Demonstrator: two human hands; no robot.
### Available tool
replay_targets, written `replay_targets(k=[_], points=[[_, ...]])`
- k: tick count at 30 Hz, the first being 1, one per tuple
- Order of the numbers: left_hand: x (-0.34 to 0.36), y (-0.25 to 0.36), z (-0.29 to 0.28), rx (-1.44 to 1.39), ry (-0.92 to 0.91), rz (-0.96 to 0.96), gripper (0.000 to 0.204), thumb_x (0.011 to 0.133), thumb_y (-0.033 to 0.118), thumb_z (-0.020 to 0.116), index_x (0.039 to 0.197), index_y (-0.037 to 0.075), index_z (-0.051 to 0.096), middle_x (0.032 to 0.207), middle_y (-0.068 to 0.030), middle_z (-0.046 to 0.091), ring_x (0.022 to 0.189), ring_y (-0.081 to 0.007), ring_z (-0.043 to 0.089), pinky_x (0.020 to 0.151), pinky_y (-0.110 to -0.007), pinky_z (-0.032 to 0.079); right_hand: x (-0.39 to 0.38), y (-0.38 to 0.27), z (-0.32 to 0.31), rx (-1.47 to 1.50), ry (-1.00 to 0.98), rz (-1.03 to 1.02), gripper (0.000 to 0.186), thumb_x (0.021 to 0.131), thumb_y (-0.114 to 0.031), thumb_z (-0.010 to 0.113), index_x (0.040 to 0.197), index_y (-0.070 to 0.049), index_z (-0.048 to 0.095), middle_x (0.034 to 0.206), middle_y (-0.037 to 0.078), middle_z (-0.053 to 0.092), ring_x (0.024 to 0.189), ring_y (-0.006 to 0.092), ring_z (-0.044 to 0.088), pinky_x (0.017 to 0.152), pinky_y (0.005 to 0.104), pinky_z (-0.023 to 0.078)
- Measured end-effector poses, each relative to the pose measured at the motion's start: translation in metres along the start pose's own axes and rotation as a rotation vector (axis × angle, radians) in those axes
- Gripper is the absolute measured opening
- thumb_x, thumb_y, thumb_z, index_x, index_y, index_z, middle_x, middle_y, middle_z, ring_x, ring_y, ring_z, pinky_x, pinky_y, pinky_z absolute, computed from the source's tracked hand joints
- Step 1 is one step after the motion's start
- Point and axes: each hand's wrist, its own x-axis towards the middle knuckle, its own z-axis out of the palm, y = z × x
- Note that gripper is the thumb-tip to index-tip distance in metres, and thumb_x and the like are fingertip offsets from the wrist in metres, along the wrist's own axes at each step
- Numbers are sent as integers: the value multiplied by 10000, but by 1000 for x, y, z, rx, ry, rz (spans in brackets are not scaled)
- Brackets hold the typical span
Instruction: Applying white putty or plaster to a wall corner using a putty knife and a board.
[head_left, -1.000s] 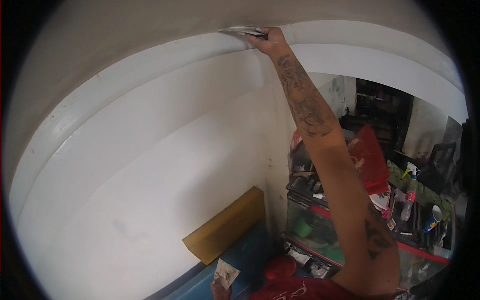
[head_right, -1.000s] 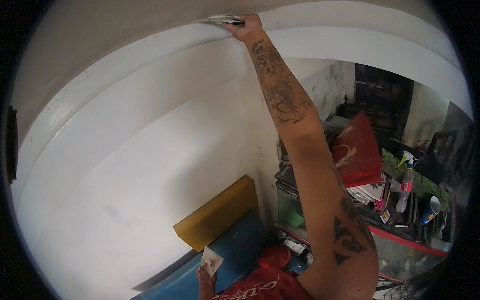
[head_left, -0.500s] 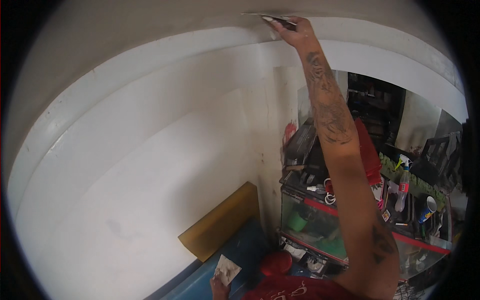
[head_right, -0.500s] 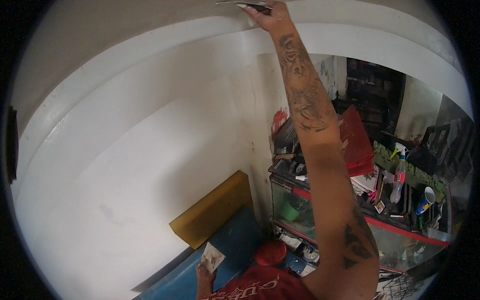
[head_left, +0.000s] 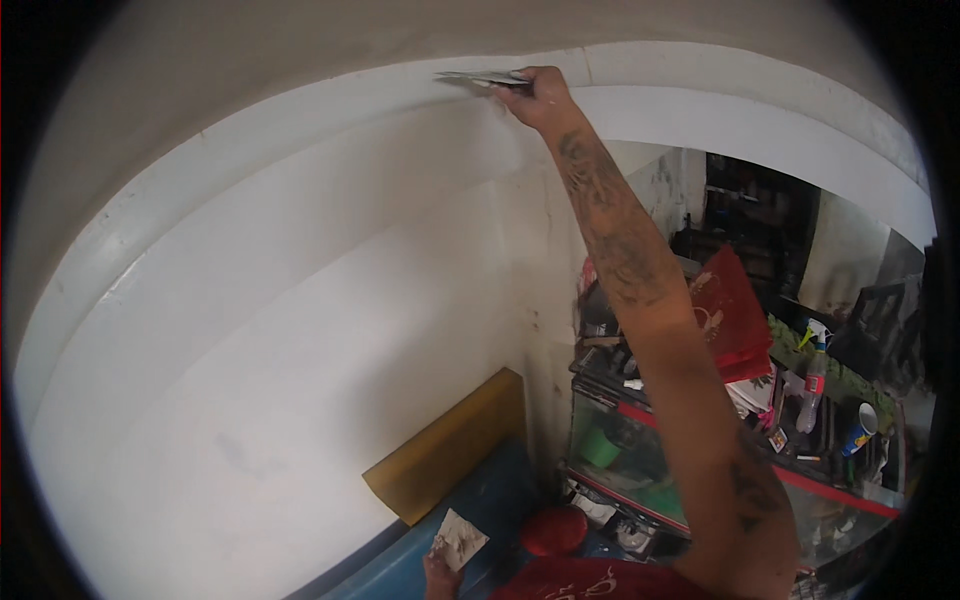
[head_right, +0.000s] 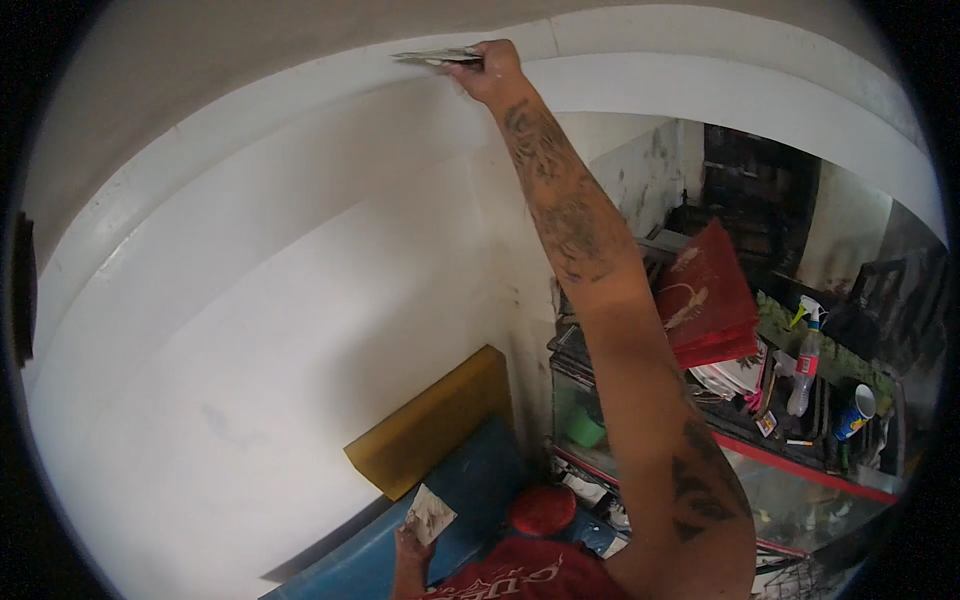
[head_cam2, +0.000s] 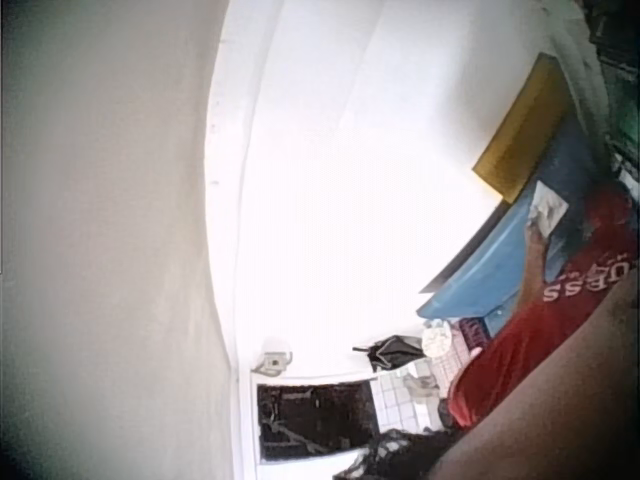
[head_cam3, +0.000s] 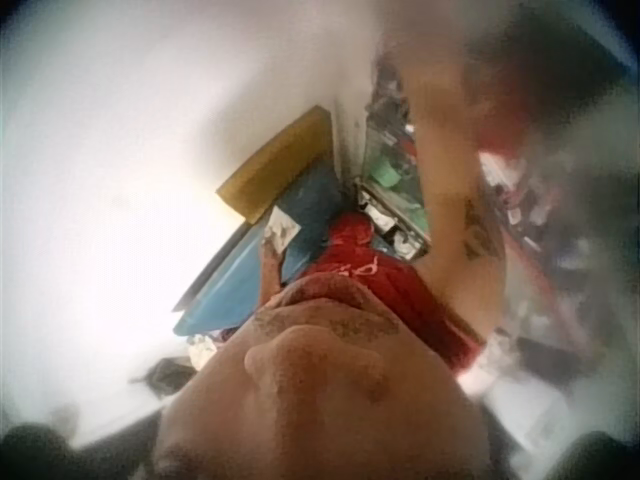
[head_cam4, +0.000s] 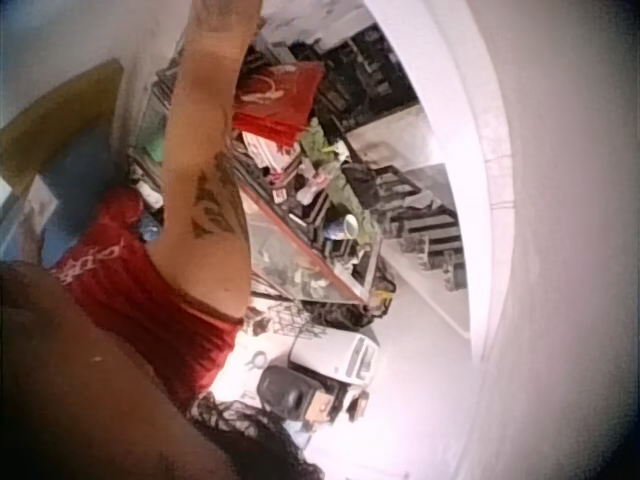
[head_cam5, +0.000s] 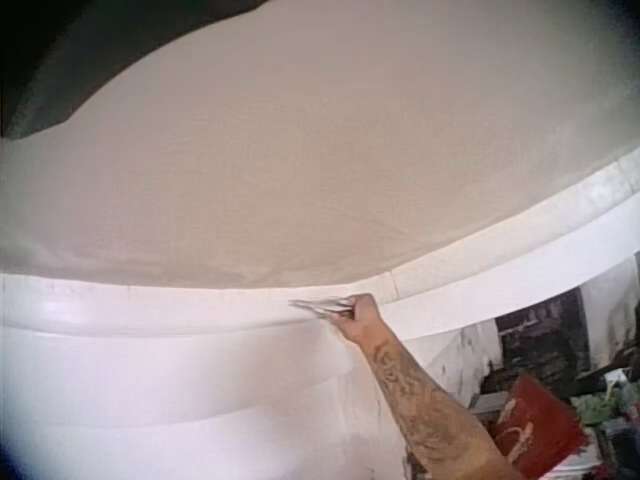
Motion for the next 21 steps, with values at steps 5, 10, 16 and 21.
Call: replay_targets(k=[5, 10, 16, 21], points=[[11, 47, -19, -161, 32, -90, 292, 625, 173, 535, 898, 71, 522, 869, -129, 550, 763, -294, 538, 635, -324, 447, 56, -27, -12, -1540, -244, -623, 212, 769, -89, 436, 891, 83, 422, 907, 156, 455, 852, 228, 446, 706, 295, 440], [-11, 34, -39, -148, -82, -390, 290, 609, 153, 547, 883, 61, 526, 850, -128, 556, 781, -277, 537, 660, -319, 442, 18, 51, 41, 119, 65, 81, 271, 799, -77, 335, 1009, 94, 341, 1003, 174, 378, 941, 261, 390, 810, 357, 421], [-22, 4, -6, 60, -130, -297, 255, 652, 180, 522, 891, 94, 536, 841, -97, 573, 752, -240, 552, 651, -317, 437, 24, -4, 30, 112, -207, 14, 307, 798, -78, 314, 1049, 97, 289, 1100, 196, 323, 1019, 329, 336, 882, 463, 320], [-31, -22, 14, 254, -106, -149, 307, 663, 255, 495, 935, 116, 522, 884, -105, 552, 771, -257, 528, 661, -360, 390, 5, -17, 24, 199, -135, 6, 317, 793, -72, 307, 1046, 116, 271, 1066, 218, 327, 1013, 349, 336, 894, 466, 310]])
